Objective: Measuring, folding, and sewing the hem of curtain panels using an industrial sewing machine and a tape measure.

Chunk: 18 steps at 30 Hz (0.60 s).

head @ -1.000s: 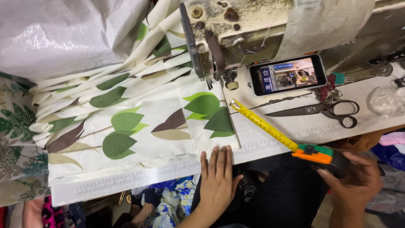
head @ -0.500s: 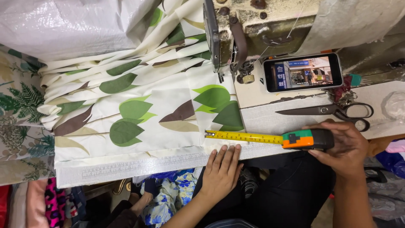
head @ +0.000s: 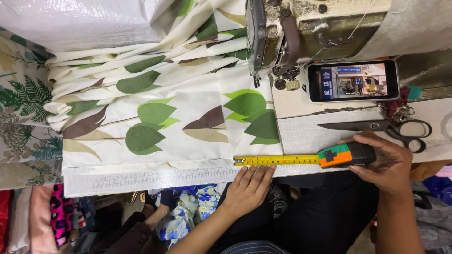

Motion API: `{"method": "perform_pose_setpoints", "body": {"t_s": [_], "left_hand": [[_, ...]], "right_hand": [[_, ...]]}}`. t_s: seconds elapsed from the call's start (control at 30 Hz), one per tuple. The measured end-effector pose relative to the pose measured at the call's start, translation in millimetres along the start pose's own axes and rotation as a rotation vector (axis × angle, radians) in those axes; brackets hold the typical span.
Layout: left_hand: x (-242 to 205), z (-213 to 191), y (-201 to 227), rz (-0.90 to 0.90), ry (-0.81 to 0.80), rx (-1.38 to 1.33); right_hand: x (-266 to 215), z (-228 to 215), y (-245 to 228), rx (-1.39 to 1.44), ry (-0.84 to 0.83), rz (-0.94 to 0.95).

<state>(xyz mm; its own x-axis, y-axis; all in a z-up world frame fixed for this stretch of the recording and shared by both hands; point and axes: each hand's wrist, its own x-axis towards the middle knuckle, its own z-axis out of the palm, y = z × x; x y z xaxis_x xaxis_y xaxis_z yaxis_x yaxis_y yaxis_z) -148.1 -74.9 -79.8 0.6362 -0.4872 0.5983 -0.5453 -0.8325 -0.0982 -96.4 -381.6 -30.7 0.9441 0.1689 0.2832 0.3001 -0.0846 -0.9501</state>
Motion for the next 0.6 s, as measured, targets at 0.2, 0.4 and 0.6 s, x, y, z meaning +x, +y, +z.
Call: {"method": "perform_pose_setpoints", "body": {"t_s": [0.2,0.4,0.6], "left_hand": [[-4,4,0,0.015,0.009,-0.007],[0,2,0,0.005,0.025,-0.02],[0,2,0,-0.003,0.034,-0.037]], "right_hand": [[8,-1,3,-0.002,-0.034,-0.005],[13,-1,7,0.026,-0.068,-0.024],[12,-3,11,0.031,-0.063,-0.027]]}}
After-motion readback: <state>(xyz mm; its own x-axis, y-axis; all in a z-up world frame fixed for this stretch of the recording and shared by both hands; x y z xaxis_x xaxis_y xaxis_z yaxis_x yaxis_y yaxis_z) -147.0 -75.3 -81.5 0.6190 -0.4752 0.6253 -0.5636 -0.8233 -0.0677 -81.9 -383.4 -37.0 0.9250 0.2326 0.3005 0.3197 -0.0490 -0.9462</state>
